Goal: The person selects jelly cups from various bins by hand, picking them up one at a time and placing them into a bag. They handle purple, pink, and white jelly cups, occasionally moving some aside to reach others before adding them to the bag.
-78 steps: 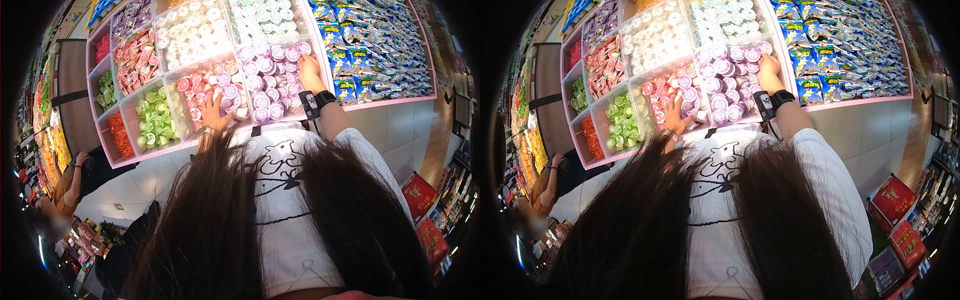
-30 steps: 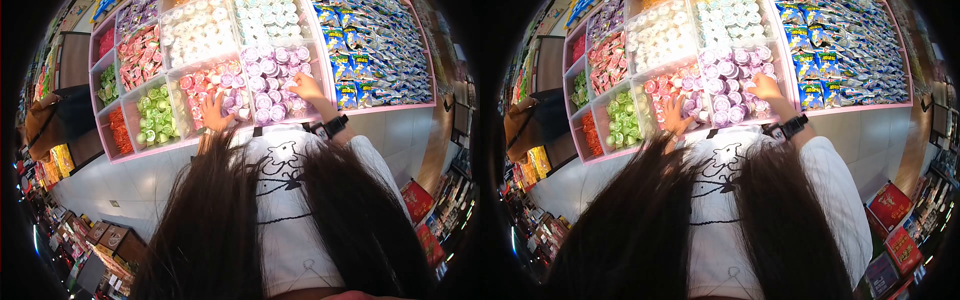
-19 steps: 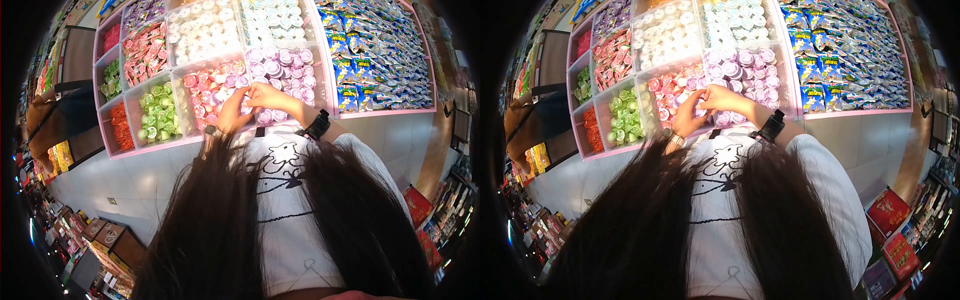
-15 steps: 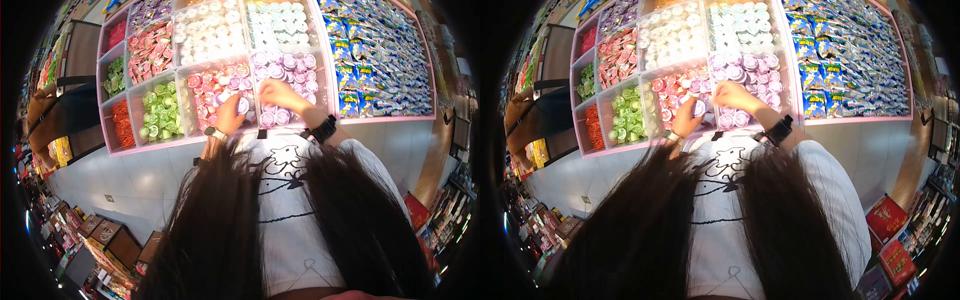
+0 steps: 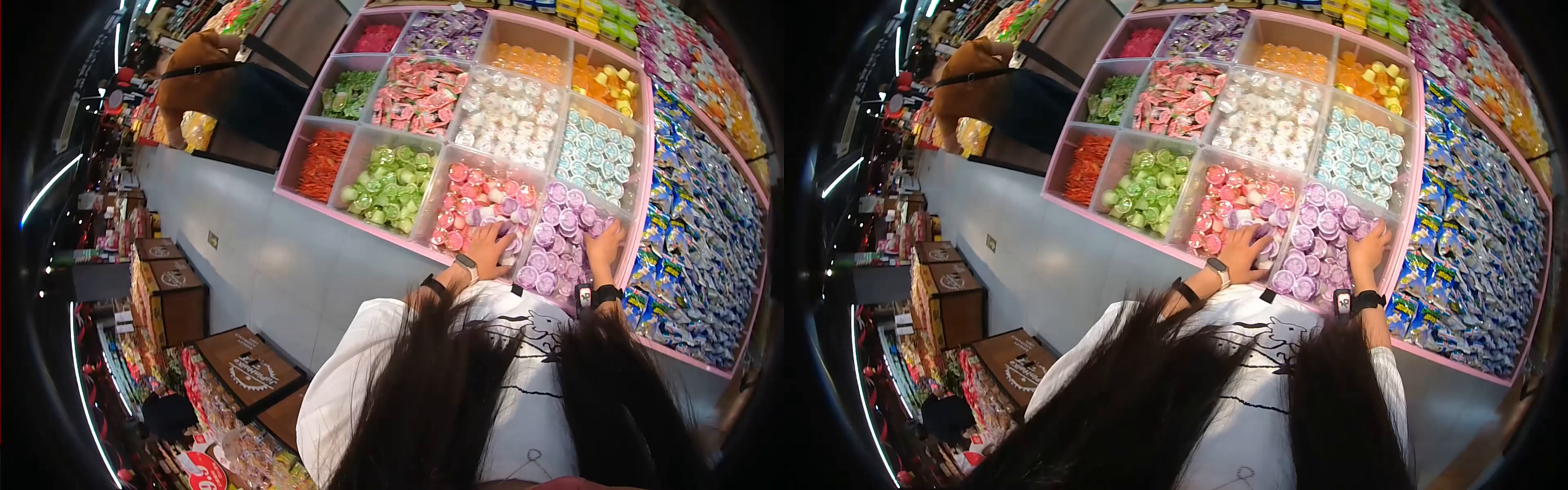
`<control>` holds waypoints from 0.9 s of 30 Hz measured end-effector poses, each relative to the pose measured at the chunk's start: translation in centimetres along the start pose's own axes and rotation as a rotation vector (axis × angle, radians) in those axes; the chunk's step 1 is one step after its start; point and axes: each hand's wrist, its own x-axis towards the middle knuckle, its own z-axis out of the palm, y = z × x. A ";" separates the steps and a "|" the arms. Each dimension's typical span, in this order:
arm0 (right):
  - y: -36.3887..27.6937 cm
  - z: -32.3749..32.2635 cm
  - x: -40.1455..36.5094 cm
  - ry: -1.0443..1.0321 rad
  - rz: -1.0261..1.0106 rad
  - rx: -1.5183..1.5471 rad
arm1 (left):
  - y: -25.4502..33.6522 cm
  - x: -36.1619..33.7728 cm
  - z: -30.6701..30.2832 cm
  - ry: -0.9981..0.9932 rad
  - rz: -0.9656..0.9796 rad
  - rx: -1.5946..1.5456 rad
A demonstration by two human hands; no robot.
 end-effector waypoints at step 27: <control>1.4 3.3 1.6 0.050 0.067 0.280 | -0.6 0.4 1.0 -0.075 0.015 0.028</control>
